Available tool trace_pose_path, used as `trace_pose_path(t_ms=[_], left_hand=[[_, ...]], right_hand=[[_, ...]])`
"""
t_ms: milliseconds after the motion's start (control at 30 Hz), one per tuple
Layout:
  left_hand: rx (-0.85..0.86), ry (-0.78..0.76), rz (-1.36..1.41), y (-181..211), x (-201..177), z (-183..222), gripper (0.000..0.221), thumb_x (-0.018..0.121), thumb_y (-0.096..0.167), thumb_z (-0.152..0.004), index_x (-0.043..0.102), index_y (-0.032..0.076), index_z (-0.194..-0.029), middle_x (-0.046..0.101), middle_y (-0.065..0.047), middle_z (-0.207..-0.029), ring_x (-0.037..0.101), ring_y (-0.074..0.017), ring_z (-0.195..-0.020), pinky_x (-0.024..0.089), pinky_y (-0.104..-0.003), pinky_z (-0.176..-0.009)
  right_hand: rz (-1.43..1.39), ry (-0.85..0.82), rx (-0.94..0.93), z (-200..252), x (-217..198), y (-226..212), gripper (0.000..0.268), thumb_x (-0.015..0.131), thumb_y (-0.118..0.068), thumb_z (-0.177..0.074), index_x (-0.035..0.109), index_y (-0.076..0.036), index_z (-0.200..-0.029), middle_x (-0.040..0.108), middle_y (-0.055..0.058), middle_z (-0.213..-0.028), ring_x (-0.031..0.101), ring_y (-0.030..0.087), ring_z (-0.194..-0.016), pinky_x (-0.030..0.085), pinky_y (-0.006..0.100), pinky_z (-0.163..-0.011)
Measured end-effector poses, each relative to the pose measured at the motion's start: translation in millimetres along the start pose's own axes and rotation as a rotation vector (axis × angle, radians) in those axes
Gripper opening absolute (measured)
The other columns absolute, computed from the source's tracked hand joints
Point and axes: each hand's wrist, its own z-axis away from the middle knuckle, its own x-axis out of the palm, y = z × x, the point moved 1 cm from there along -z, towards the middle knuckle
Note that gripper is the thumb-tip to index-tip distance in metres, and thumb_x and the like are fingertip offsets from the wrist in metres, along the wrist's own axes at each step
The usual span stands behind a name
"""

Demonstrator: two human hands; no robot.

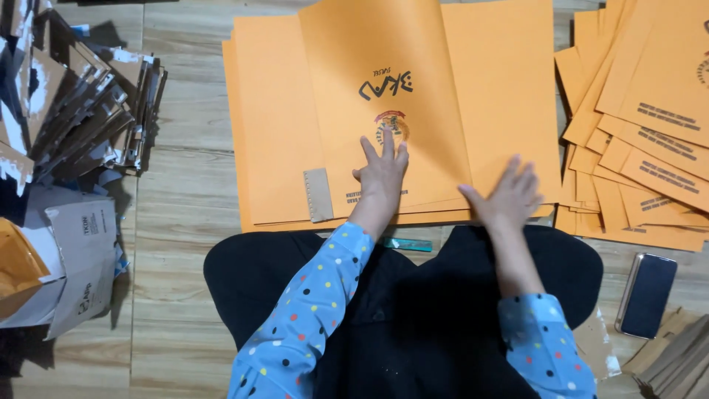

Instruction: The person is sitting on the floor and marking a specific area on orange folders using a small blue tool before stacking them.

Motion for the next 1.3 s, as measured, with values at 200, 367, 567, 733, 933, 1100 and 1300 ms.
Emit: trace_pose_path(t_ms=[200, 367, 567, 733, 933, 1100, 1300], left_hand=[[0.000, -0.007, -0.027, 1.1, 1.9, -3.5, 0.074, 0.058, -0.008, -0.077, 0.025, 0.016, -0.139, 0.005, -0.016, -0.147, 0.011, -0.0526, -0.127, 0.048, -0.060, -0.072], [0.008, -0.027, -0.026, 1.0, 8.4, -7.6, 0.082, 0.062, -0.011, -0.072, 0.023, 0.014, -0.140, 0.001, -0.018, -0.147, 0.010, -0.0536, -0.127, 0.047, -0.059, -0.073], [0.005, -0.043, -0.021, 0.8, 10.1, -8.4, 0.083, 0.063, -0.012, -0.071, 0.023, 0.014, -0.140, 0.000, -0.018, -0.147, 0.009, -0.0536, -0.127, 0.047, -0.059, -0.075], [0.022, 0.034, -0.038, 0.7, 11.3, -5.4, 0.083, 0.065, -0.010, -0.069, 0.026, 0.013, -0.138, 0.006, -0.020, -0.146, 0.013, -0.0545, -0.126, 0.048, -0.058, -0.073], [0.041, 0.145, -0.165, -1.9, 16.0, -5.8, 0.086, 0.062, -0.007, -0.060, 0.027, 0.013, -0.136, 0.010, -0.021, -0.143, 0.022, -0.0554, -0.119, 0.057, -0.046, -0.058], [0.067, 0.125, -0.193, -2.9, 5.8, 1.7, 0.081, 0.063, 0.002, -0.065, 0.025, 0.010, -0.136, 0.009, -0.024, -0.142, 0.021, -0.0564, -0.119, 0.057, -0.049, -0.062], [0.040, 0.167, -0.139, -1.1, 16.6, -1.9, 0.078, 0.062, -0.001, -0.065, 0.029, 0.015, -0.134, 0.009, -0.022, -0.142, 0.021, -0.0542, -0.120, 0.055, -0.053, -0.063]], right_hand=[[-0.137, -0.151, 0.259, -12.5, -16.4, -11.0, 0.106, 0.070, -0.049, -0.066, 0.006, -0.016, -0.144, 0.002, 0.019, -0.146, 0.002, 0.037, -0.134, 0.001, 0.059, -0.104], [-0.174, -0.114, 0.272, -32.6, -15.6, -26.5, 0.105, 0.073, -0.046, -0.069, 0.006, -0.016, -0.144, 0.003, 0.020, -0.146, 0.002, 0.034, -0.135, 0.001, 0.058, -0.105], [-0.181, -0.030, 0.247, -74.4, -0.7, -40.6, 0.104, 0.076, -0.046, -0.072, 0.008, -0.015, -0.144, 0.003, 0.019, -0.145, 0.002, 0.034, -0.135, 0.007, 0.061, -0.106], [-0.191, -0.046, 0.301, -114.3, -7.0, -68.8, 0.101, 0.077, -0.046, -0.080, 0.005, -0.016, -0.145, 0.001, 0.018, -0.146, 0.001, 0.031, -0.136, 0.006, 0.058, -0.109], [-0.024, -0.022, 0.298, -178.9, 7.7, -82.4, 0.110, 0.076, -0.061, -0.073, 0.005, -0.013, -0.142, 0.007, 0.021, -0.146, 0.005, 0.035, -0.133, 0.013, 0.054, -0.104], [-0.008, -0.010, 0.293, -214.5, 2.0, -103.5, 0.110, 0.076, -0.063, -0.074, 0.005, -0.014, -0.142, 0.007, 0.021, -0.145, 0.006, 0.034, -0.133, 0.016, 0.054, -0.104], [-0.013, -0.020, 0.265, -255.5, -8.0, -127.5, 0.108, 0.077, -0.063, -0.077, 0.008, -0.012, -0.142, 0.006, 0.020, -0.145, 0.005, 0.034, -0.132, 0.016, 0.054, -0.104]])
